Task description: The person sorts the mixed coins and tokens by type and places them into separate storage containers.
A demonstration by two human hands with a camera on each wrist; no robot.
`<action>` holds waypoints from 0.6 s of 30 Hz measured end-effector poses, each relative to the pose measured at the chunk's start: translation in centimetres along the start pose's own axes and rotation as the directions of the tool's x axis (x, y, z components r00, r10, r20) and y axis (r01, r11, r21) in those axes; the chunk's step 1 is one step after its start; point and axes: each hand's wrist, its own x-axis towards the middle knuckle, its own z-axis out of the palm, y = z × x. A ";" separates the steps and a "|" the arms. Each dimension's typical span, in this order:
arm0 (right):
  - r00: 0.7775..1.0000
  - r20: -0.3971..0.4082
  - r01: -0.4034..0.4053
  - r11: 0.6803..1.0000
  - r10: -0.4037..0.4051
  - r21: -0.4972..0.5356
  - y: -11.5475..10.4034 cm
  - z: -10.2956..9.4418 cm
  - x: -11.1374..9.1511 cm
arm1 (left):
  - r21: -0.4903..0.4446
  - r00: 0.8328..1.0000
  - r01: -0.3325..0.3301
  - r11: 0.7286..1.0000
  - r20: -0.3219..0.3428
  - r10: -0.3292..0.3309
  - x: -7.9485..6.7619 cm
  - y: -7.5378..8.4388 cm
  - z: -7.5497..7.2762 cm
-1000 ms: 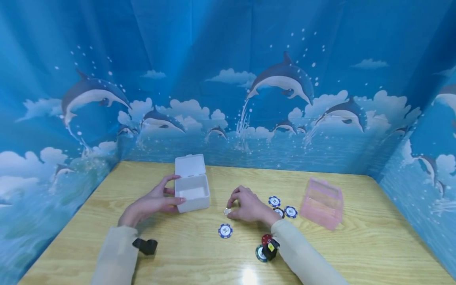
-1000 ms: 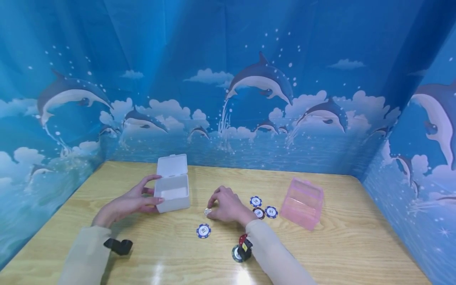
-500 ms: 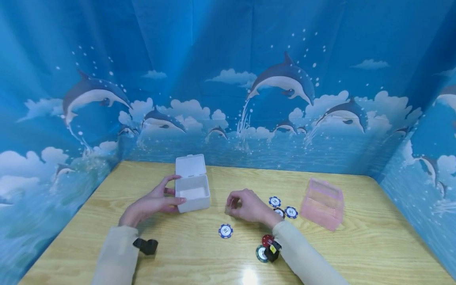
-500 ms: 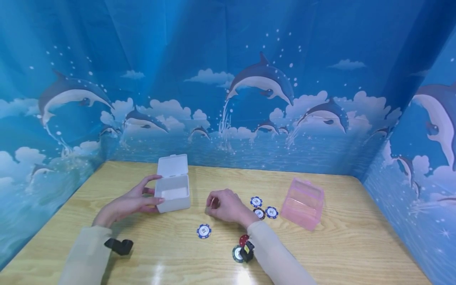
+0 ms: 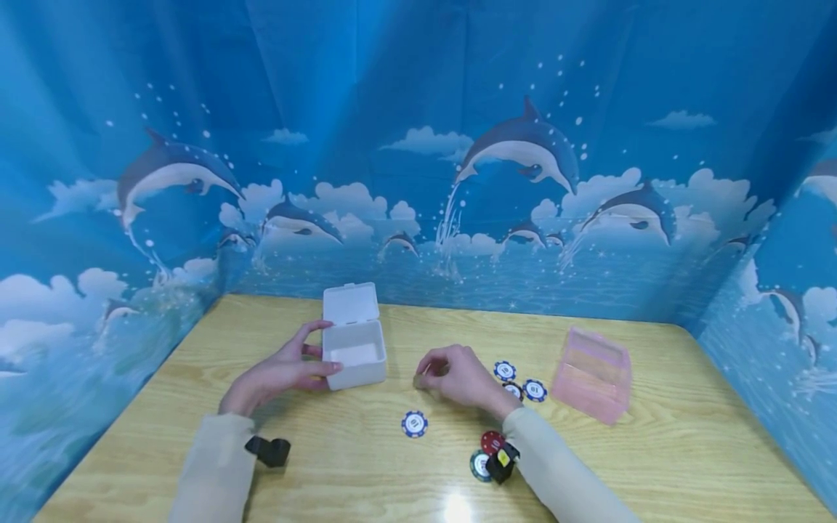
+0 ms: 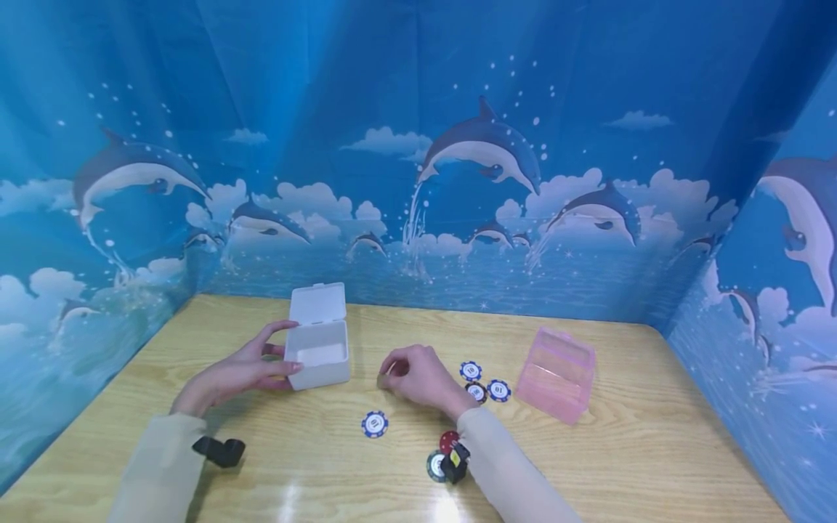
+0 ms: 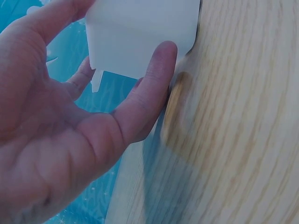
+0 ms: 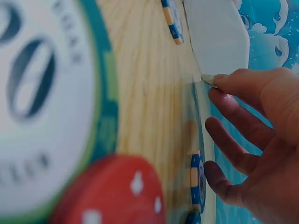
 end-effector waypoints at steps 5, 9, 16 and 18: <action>0.995 -0.081 -0.045 0.996 0.052 0.082 -0.1 0.1 0.2 | -0.001 1.000 0.000 1.000 -0.001 0.000 -0.1 0.1 0.0; 0.989 -0.131 -0.055 0.989 0.074 0.138 -0.4 0.1 0.3 | -0.004 1.000 -0.008 1.000 0.009 0.008 -0.1 0.1 0.0; 0.977 -0.172 -0.087 0.969 0.128 0.230 -1.1 0.3 1.0 | -0.014 1.000 -0.004 1.000 0.011 0.004 -0.2 0.2 0.1; 0.972 -0.183 -0.092 0.957 0.146 0.275 -1.3 0.4 1.2 | -0.015 1.000 -0.003 1.000 0.012 0.004 -0.1 0.2 0.1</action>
